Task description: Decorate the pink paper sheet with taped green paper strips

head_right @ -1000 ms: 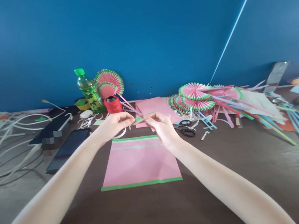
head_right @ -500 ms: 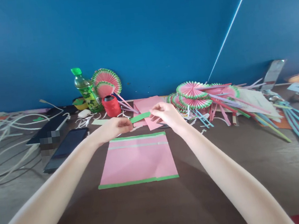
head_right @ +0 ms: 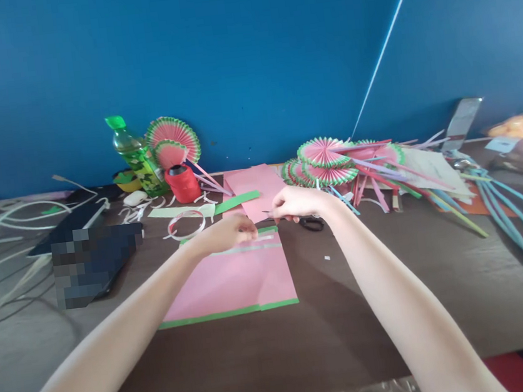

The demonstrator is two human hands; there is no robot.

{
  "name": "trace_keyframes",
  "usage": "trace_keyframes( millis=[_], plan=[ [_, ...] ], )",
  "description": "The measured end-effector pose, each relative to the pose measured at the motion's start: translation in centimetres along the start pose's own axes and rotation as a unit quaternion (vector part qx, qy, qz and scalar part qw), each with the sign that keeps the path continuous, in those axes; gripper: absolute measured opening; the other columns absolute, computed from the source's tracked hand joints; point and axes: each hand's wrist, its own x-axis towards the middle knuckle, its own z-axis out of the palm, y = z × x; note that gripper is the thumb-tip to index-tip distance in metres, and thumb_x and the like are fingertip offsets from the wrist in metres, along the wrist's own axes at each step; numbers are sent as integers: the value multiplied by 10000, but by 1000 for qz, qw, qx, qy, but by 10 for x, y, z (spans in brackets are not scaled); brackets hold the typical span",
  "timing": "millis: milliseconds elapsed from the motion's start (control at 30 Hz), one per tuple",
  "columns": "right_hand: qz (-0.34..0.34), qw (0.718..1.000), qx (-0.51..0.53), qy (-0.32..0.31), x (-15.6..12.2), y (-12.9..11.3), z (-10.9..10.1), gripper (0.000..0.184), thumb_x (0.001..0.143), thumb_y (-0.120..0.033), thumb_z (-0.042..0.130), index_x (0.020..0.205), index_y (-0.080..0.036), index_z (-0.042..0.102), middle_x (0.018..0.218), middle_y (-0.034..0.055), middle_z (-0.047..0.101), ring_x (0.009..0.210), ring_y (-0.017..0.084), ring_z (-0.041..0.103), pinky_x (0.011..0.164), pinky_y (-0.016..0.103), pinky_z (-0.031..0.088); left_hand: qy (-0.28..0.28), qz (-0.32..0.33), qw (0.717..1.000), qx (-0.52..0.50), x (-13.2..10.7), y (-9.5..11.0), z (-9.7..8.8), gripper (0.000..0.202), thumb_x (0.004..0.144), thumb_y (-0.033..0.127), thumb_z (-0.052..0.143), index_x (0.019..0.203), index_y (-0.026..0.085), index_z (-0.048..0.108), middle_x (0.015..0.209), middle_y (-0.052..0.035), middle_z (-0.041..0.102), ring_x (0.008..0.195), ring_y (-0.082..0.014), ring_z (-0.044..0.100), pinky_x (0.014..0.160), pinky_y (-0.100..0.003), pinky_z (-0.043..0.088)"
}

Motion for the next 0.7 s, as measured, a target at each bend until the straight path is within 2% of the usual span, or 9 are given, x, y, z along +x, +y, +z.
trace_keyframes(
  millis=[267, 467, 700],
  plan=[
    [16, 998, -52, -36, 2, 0, -1, 297, 723, -443, 503, 651, -165, 579, 522, -13, 471, 492, 103, 454, 473, 222, 304, -5, -12, 1000, 10, 4, 0, 10, 267, 719, 248, 435, 833, 134, 648, 901, -69, 641, 827, -195, 563, 703, -253, 401],
    [30, 999, -30, -34, 2, 1, 0, 252, 704, -398, 536, 612, -164, 559, 546, -7, 489, 484, 101, 443, 465, 229, 308, -7, -13, 1000, -14, 5, -2, 12, 263, 717, 290, 455, 834, 153, 647, 901, -58, 649, 832, -194, 567, 706, -253, 400],
    [38, 998, -13, -39, 2, 0, 2, 227, 696, -357, 558, 572, -166, 564, 544, 1, 502, 462, 97, 431, 462, 242, 305, -14, -23, 1000, -7, 7, 0, 14, 258, 718, 305, 465, 802, 153, 657, 863, -61, 656, 738, -175, 572, 627, -243, 390]
  ],
)
